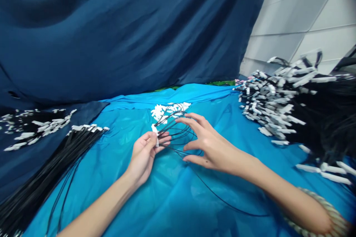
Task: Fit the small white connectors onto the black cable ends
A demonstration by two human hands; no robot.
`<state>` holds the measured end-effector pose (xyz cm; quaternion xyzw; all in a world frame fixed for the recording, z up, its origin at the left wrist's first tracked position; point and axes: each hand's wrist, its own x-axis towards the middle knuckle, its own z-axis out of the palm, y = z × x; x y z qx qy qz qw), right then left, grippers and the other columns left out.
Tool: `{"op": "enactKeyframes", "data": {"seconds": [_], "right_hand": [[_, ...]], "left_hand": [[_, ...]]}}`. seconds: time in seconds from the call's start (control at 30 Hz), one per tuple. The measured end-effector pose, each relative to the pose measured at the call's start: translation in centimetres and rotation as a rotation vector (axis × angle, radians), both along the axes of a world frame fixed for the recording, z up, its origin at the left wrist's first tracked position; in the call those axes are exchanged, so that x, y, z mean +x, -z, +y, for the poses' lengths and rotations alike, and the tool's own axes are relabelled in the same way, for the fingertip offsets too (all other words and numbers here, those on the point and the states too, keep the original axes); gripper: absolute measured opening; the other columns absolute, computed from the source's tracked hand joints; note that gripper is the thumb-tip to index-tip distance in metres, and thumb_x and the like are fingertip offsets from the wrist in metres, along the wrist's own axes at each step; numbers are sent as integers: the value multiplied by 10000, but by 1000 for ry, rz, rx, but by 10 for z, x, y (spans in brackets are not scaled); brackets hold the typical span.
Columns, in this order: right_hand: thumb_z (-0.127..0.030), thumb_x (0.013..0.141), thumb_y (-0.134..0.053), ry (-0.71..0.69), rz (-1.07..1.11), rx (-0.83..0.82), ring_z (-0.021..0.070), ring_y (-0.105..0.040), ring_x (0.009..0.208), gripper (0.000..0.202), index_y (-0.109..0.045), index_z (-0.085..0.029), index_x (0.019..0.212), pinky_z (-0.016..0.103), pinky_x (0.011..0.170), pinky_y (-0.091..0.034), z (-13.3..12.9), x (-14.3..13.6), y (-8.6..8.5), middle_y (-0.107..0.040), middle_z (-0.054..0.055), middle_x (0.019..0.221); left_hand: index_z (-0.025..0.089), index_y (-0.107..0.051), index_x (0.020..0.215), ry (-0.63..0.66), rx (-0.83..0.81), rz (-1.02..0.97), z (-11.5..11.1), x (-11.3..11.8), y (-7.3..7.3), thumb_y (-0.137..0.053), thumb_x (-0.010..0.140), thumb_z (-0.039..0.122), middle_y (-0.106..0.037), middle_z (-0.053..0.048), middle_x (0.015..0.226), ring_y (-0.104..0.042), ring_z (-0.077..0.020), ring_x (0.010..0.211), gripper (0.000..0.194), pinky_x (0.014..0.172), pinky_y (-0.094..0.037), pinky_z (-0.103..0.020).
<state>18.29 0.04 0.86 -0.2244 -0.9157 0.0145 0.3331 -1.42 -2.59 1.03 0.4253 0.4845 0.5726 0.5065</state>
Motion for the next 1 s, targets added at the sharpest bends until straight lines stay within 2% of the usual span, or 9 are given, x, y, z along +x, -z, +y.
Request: {"op": "enactKeyframes", "data": {"seconds": [0.17, 0.37, 0.6, 0.73, 0.83, 0.9, 1.0], "right_hand": [[-233, 759, -558, 75, -20, 68, 276, -112, 1252, 128, -657, -195, 687, 474, 945, -264, 5, -4, 8, -263, 53, 1325], [-233, 784, -523, 192, 29, 127, 286, -187, 1223, 176, -646, -171, 673, 474, 914, -290, 9, -8, 14, -346, 65, 1279], [-219, 808, -484, 246, 74, 178, 281, -235, 1204, 206, -632, -163, 676, 453, 894, -309, 8, -13, 19, -391, 80, 1244], [-213, 818, -475, 210, 124, 227, 273, -219, 1215, 169, -641, -198, 791, 454, 912, -297, 6, -13, 18, -358, 76, 1272], [-232, 808, -506, 109, 162, 295, 267, -191, 1230, 176, -617, -280, 935, 487, 947, -248, 5, -13, 16, -320, 50, 1306], [-228, 810, -509, 19, 134, 320, 254, -184, 1238, 190, -609, -315, 946, 503, 969, -208, 4, -13, 15, -318, 19, 1315], [-216, 830, -484, -75, 90, 321, 229, -206, 1236, 171, -629, -280, 893, 483, 993, -201, 5, -14, 17, -367, -13, 1292]], "left_hand": [[111, -530, 820, -13, -27, -40, 0, 0, 0, -552, 743, 272, -636, -107, 934, -619, -177, 809, 180, 690, -491, -269], [117, -534, 849, -6, -47, -73, 0, 0, 1, -542, 751, 253, -626, -104, 956, -609, -192, 837, 168, 697, -511, -337], [101, -561, 830, -5, -75, -114, 1, -1, 1, -520, 766, 236, -631, -112, 931, -619, -174, 765, 155, 672, -520, -319], [78, -586, 818, 0, -93, -153, 3, -1, 1, -495, 782, 236, -640, -123, 887, -622, -156, 705, 185, 664, -516, -283], [72, -586, 829, -19, -122, -177, 3, 0, -1, -487, 787, 224, -645, -121, 854, -623, -154, 694, 186, 649, -514, -264], [77, -583, 822, -38, -131, -192, 3, 1, -2, -477, 793, 214, -648, -113, 825, -622, -152, 702, 176, 652, -513, -258], [89, -576, 806, -51, -126, -203, 4, 1, -2, -471, 797, 206, -649, -97, 809, -621, -144, 706, 158, 667, -513, -258]]}}
